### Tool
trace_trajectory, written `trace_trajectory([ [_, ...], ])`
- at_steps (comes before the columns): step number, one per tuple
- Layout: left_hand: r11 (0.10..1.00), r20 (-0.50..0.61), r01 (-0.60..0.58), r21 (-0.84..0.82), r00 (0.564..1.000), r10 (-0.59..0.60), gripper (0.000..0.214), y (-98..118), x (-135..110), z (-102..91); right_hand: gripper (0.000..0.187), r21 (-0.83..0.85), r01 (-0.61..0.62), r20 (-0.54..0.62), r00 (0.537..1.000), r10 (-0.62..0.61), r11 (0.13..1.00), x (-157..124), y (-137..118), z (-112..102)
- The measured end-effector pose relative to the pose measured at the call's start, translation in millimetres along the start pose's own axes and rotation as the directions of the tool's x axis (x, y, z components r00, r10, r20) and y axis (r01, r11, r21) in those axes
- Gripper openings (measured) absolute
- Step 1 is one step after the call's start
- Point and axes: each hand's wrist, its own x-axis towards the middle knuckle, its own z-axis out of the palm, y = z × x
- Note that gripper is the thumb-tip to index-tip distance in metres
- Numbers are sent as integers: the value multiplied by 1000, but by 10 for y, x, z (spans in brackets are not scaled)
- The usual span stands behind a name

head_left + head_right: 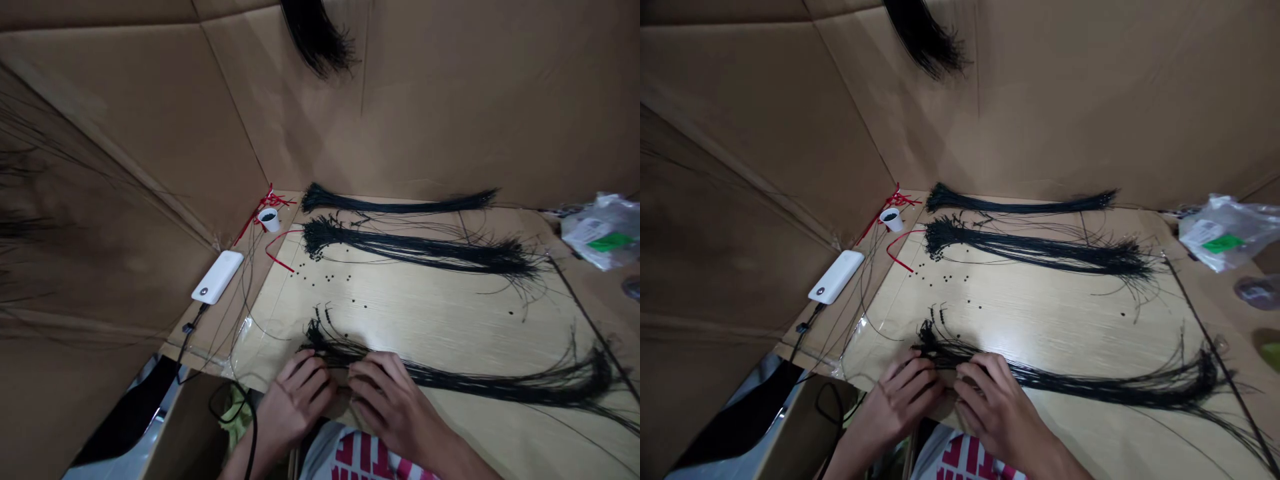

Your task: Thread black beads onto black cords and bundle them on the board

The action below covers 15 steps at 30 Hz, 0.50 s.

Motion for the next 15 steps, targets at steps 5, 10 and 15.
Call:
trace_trajectory([
  [5,999,-2,16,31,1000,-16,19,-74,-9,-48,49,-62,-101,-7,995,100,993,-108,122,-43],
  [10,998,-1,40,56,999,-40,31,-141,178,-68,53,-66,-170,-29,985,168,983,-117,175,32],
  [15,990,104,-91,110,991,80,38,-217,361,75,39,-21,-101,1,995,101,995,-87,202,-7],
])
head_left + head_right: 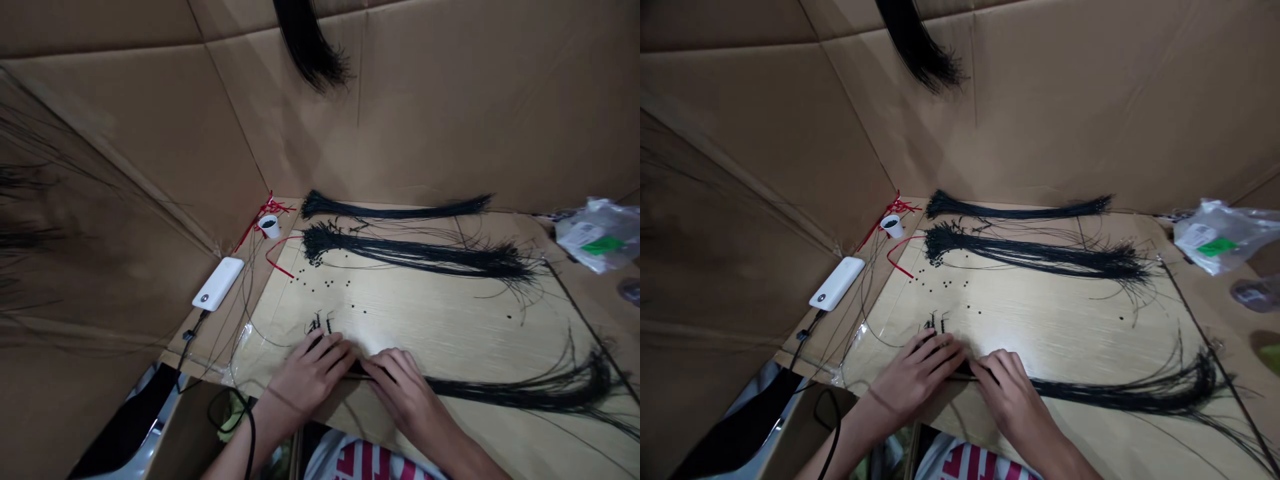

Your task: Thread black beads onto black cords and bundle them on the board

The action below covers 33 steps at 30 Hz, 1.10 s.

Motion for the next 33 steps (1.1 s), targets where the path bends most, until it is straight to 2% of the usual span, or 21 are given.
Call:
trace_trajectory([
  [4,997,-86,-74,10,994,75,17,-29,15,80,35,50,82,19,996,-83,995,-23,60,-12],
  [6,996,-115,-95,-4,989,94,16,-25,-2,74,33,58,109,2,994,-109,992,-41,73,13],
  [12,996,-42,-16,-84,999,12,17,-36,-45,-4,41,73,65,-29,998,-63,995,-60,44,86],
  [16,991,-58,-19,-132,998,11,20,-111,-49,13,41,41,49,-64,997,-46,998,3,45,108],
  [19,987,-49,5,-160,999,-13,18,-187,17,47,35,4,40,-65,997,-39,999,126,98,101],
  [23,985,21,120,-127,993,-119,12,-364,218,107,25,-3,15,-60,998,-15,1000,407,274,44],
  [29,986,-30,157,-57,987,-158,14,-764,553,213,27,-76,-34,-27,999,32,996,891,596,-15],
  [31,987,-20,156,-31,987,-157,16,-792,585,207,28,-101,-29,-14,1000,28,994,934,640,-32],
  [33,993,-1,117,-9,993,-118,16,-724,550,189,30,-100,-3,7,1000,4,995,863,629,-56],
])
